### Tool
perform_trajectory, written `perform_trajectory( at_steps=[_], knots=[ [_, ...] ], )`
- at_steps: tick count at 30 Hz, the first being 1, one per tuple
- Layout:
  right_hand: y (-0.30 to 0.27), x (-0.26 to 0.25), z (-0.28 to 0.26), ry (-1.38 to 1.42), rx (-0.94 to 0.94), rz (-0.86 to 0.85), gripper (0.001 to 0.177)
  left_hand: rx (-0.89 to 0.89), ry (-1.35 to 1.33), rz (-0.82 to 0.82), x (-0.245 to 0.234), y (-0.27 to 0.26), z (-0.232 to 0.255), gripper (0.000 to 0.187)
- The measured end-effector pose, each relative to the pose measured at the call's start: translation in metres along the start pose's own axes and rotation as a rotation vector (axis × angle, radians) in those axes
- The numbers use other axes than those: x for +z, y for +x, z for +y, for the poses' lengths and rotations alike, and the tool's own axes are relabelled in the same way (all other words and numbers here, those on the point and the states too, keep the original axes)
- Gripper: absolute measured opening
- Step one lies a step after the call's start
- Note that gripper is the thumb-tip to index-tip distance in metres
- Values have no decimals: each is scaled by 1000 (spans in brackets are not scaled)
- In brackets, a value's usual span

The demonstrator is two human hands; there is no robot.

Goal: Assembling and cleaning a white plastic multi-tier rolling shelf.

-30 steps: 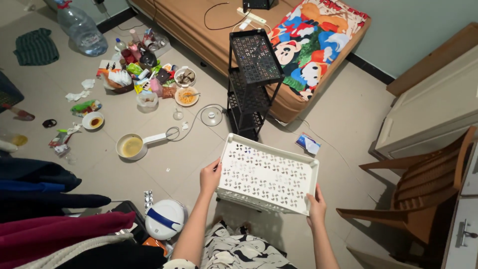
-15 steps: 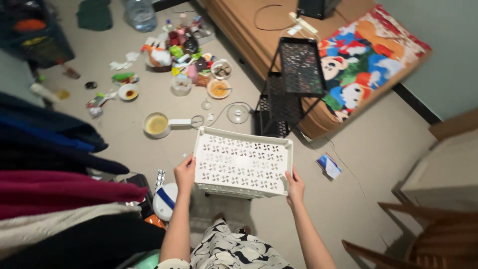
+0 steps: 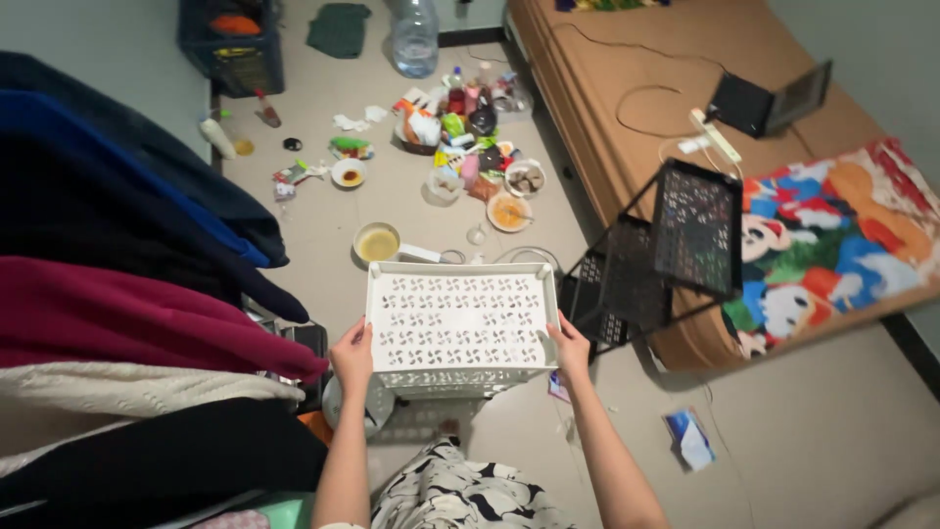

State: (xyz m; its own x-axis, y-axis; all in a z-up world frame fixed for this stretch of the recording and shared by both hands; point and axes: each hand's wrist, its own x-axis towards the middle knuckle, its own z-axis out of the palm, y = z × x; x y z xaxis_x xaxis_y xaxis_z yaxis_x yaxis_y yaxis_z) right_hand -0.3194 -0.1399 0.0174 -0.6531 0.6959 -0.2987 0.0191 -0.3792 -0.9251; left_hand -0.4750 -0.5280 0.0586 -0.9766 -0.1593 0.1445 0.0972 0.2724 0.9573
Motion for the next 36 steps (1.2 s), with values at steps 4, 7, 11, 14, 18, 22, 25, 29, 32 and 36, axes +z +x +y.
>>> perform_trajectory(
  at_steps=[4, 7, 11, 14, 18, 22, 25, 29, 32, 36],
  knots=[
    [32, 18, -28, -21, 61, -109, 52, -10, 61, 106, 8, -12, -4, 29],
    [51, 36, -41, -49, 113, -189, 53, 0, 32, 178, 11, -18, -3, 27],
    [89, 47, -35, -117, 60, -309, 51, -16, -7, 311, 17, -37, 2, 27],
    [117, 57, -34, -194, -3, -399, 49, -59, -41, 419, 25, -53, -7, 28],
    [141, 53, -39, -271, 46, -537, 48, -117, -97, 527, 32, -95, 0, 31],
    [166, 36, -39, -283, 154, -678, 52, -194, -107, 647, 51, -156, 13, 33],
    [172, 21, -37, -301, 155, -744, 54, -201, -109, 739, 68, -202, 8, 34],
    [160, 3, -53, -255, 219, -882, 55, -174, -203, 839, 93, -261, 14, 34],
    [143, -9, -61, -269, 288, -921, 54, -185, -215, 906, 100, -301, 19, 35],
    [112, -15, -60, -317, 283, -982, 54, -223, -167, 1005, 93, -357, 24, 34]
  ],
)
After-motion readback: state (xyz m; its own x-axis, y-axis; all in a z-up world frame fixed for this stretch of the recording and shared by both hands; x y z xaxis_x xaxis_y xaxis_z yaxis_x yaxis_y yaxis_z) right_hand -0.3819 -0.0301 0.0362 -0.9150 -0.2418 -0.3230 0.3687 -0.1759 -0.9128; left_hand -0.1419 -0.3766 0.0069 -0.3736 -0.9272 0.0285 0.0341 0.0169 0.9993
